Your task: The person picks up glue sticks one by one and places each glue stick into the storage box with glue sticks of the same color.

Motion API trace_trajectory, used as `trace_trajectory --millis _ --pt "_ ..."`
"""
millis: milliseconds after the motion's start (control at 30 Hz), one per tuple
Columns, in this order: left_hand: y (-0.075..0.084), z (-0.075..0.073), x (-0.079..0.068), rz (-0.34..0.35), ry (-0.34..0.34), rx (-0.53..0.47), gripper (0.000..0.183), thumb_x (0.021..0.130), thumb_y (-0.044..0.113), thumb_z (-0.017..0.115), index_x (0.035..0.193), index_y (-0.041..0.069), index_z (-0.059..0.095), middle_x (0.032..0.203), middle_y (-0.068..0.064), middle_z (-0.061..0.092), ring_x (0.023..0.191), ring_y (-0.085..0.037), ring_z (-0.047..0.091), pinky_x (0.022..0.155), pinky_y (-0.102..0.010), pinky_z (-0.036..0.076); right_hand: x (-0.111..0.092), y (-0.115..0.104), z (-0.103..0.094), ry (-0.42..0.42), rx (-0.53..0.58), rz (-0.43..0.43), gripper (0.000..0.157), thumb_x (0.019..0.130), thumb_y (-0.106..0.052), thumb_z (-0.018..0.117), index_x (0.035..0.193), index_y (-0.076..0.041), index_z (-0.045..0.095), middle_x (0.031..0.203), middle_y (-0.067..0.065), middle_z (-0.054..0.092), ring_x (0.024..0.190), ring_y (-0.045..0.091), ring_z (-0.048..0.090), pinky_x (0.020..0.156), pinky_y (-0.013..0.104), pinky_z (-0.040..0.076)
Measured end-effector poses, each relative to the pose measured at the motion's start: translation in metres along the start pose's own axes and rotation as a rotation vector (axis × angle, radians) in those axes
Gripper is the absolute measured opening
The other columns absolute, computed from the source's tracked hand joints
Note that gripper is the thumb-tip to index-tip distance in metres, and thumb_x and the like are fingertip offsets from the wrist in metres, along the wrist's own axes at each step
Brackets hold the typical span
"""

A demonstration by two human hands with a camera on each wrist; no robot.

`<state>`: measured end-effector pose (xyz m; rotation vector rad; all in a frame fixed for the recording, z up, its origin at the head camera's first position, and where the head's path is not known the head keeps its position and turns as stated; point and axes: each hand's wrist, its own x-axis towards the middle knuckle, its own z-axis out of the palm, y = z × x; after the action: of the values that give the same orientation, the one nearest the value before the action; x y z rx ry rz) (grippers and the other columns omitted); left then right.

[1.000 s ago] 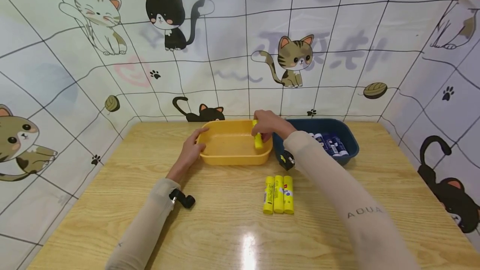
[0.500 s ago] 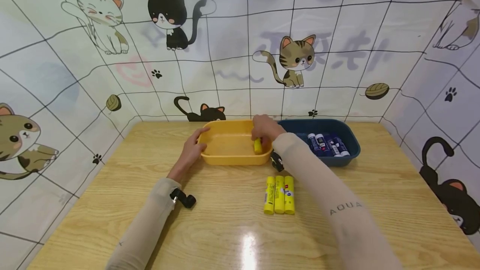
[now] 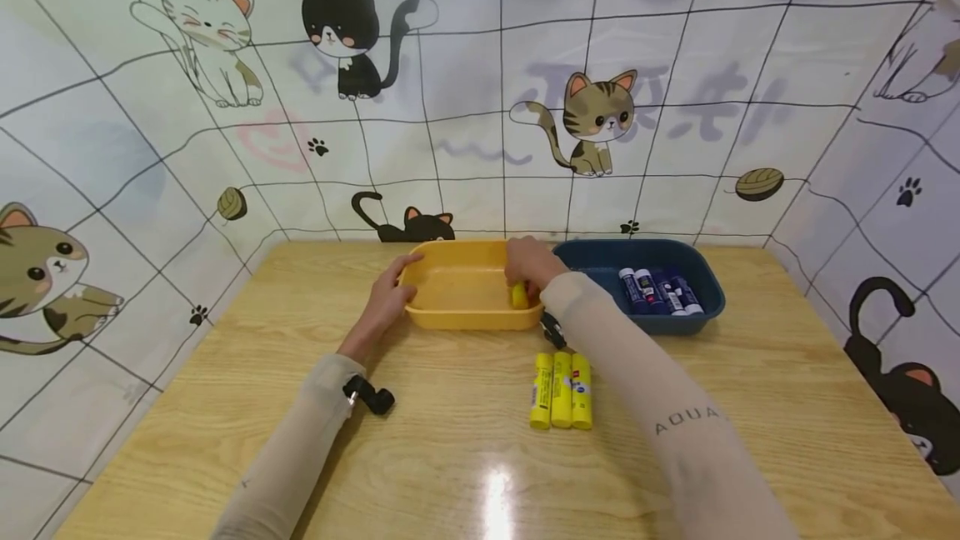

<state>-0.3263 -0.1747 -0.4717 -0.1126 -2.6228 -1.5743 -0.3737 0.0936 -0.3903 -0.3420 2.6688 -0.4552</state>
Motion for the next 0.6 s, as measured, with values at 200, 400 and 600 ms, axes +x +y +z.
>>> trace_trajectory --millis 200,400,600 --pt "-0.0006 0.0004 0.0001 0.0 0.002 -0.007 0.065 0.087 0.004 0.051 0.15 0.022 0.053 0.16 -0.008 0.045 0.138 -0.032 0.046 0.099 -0.044 0.042 -0.0004 0.0006 0.002 0.013 -0.031 -0.015 0.031 0.09 -0.005 0.068 0.118 0.002 0.059 0.107 0.022 0.064 0.066 0.026 0.072 0.063 0.033 0.061" --pt "-0.0018 0.001 0.0013 0.005 0.005 0.006 0.065 0.087 0.004 0.051 0.15 0.021 0.054 0.16 -0.009 0.046 0.144 -0.033 0.042 0.111 -0.05 0.04 -0.0006 -0.0003 0.0029 -0.002 -0.028 -0.008 0.036 0.092 -0.003 0.064 0.127 0.001 0.058 0.116 0.024 0.064 0.067 0.028 0.073 0.062 0.035 0.061" --pt "-0.0019 0.0005 0.0007 0.009 0.004 0.0 0.065 0.087 0.004 0.051 0.15 0.021 0.053 0.16 -0.009 0.045 0.139 -0.033 0.045 0.105 -0.048 0.042 -0.0032 -0.0041 0.0007 -0.017 -0.02 0.024 0.043 0.094 -0.003 0.062 0.137 0.0 0.055 0.123 0.024 0.062 0.071 0.029 0.072 0.064 0.036 0.062"
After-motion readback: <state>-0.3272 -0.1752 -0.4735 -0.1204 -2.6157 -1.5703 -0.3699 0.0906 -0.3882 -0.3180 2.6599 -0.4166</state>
